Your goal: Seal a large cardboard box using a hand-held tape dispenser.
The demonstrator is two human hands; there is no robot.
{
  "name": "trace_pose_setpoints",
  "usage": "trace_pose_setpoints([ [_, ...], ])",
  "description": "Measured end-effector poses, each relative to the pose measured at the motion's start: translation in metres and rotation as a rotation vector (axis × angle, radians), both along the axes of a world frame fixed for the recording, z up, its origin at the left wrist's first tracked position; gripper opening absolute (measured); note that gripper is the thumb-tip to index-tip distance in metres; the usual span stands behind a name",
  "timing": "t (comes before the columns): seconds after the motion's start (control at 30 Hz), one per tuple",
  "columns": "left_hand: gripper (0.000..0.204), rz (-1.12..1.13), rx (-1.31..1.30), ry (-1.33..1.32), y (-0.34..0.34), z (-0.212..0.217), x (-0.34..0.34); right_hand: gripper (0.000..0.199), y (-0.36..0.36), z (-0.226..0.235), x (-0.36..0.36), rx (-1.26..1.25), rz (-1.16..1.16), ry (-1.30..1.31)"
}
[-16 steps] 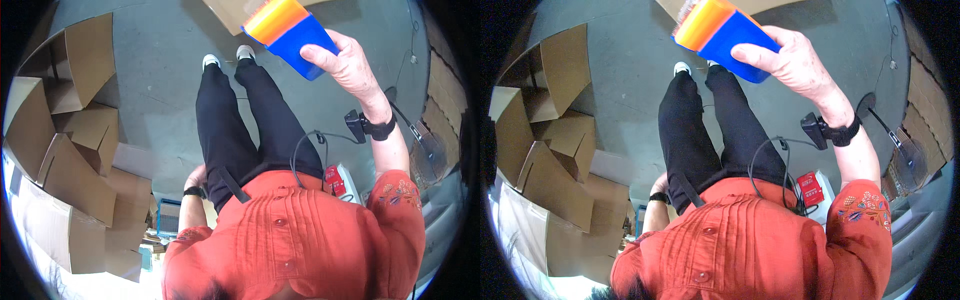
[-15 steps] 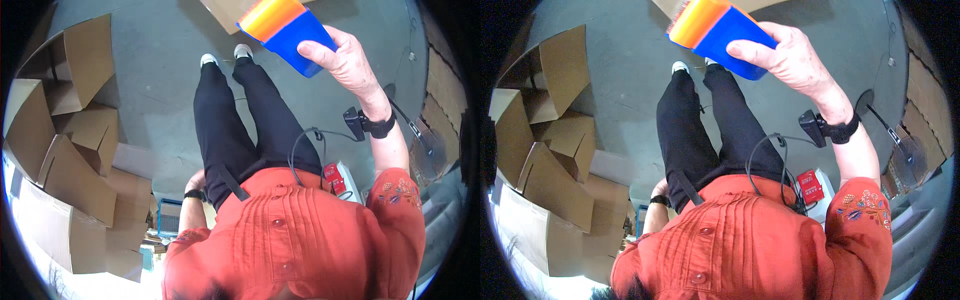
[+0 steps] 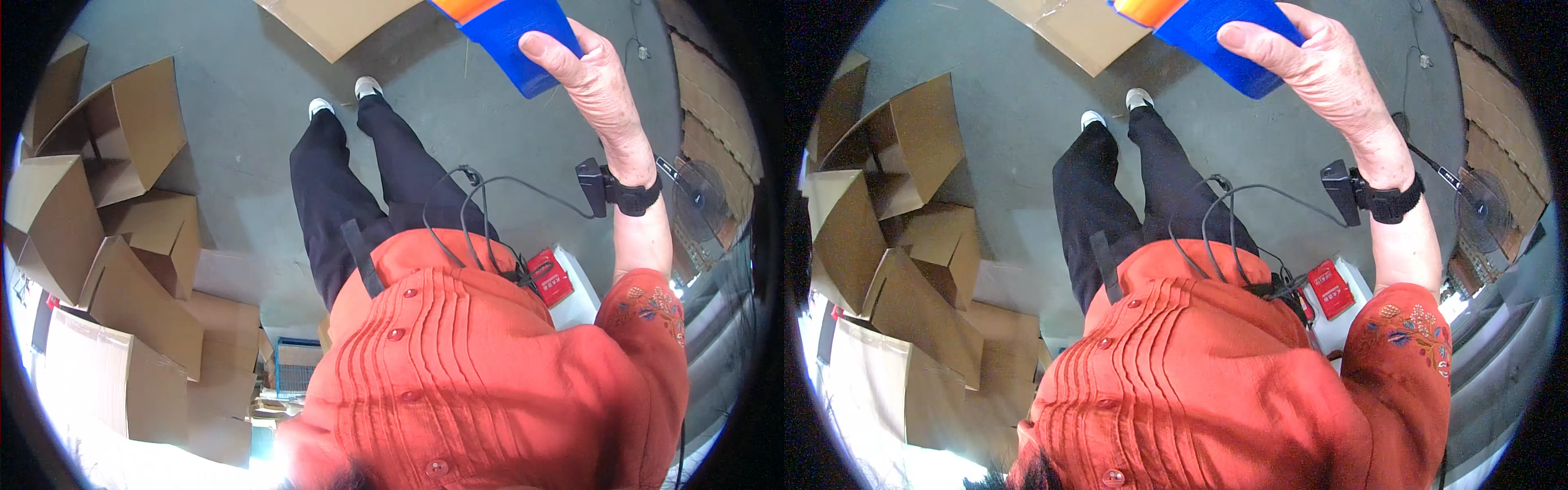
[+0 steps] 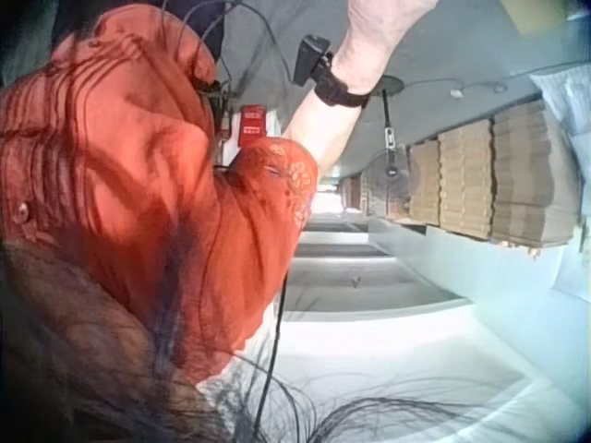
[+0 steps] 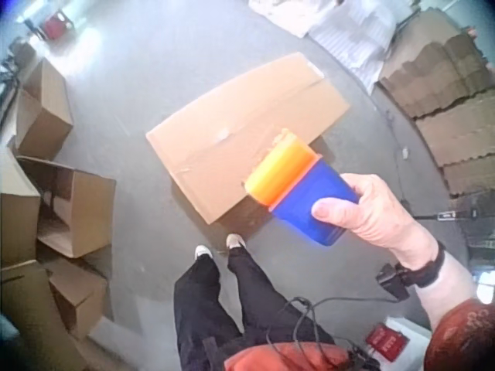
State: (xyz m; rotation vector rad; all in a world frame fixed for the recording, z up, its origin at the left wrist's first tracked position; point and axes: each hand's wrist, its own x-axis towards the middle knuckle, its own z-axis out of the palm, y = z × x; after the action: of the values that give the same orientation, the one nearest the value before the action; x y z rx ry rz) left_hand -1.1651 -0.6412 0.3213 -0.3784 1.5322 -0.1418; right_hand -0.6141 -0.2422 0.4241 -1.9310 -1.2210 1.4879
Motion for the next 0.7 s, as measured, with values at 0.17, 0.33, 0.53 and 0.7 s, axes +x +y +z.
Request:
trace_pose_setpoints([
  [0.17,0.032,0.025,0.126,0.094,0.006,0.012,-0.012,0.052,-0.008,0.042,0.007,0.054,-0.002,-0.039],
  [0.33,0.031,0.096,0.264,0.208,0.015,0.023,-0.020,0.052,-0.012,0.066,0.006,0.183,-0.055,-0.040],
  [0.53,0.030,0.268,0.393,0.412,-0.005,0.055,-0.030,0.051,-0.003,0.091,-0.012,0.199,-0.011,0.092],
  [0.7,0.029,0.135,0.442,0.521,0.048,0.115,-0.050,0.052,0.003,0.119,-0.005,0.180,-0.002,0.145],
])
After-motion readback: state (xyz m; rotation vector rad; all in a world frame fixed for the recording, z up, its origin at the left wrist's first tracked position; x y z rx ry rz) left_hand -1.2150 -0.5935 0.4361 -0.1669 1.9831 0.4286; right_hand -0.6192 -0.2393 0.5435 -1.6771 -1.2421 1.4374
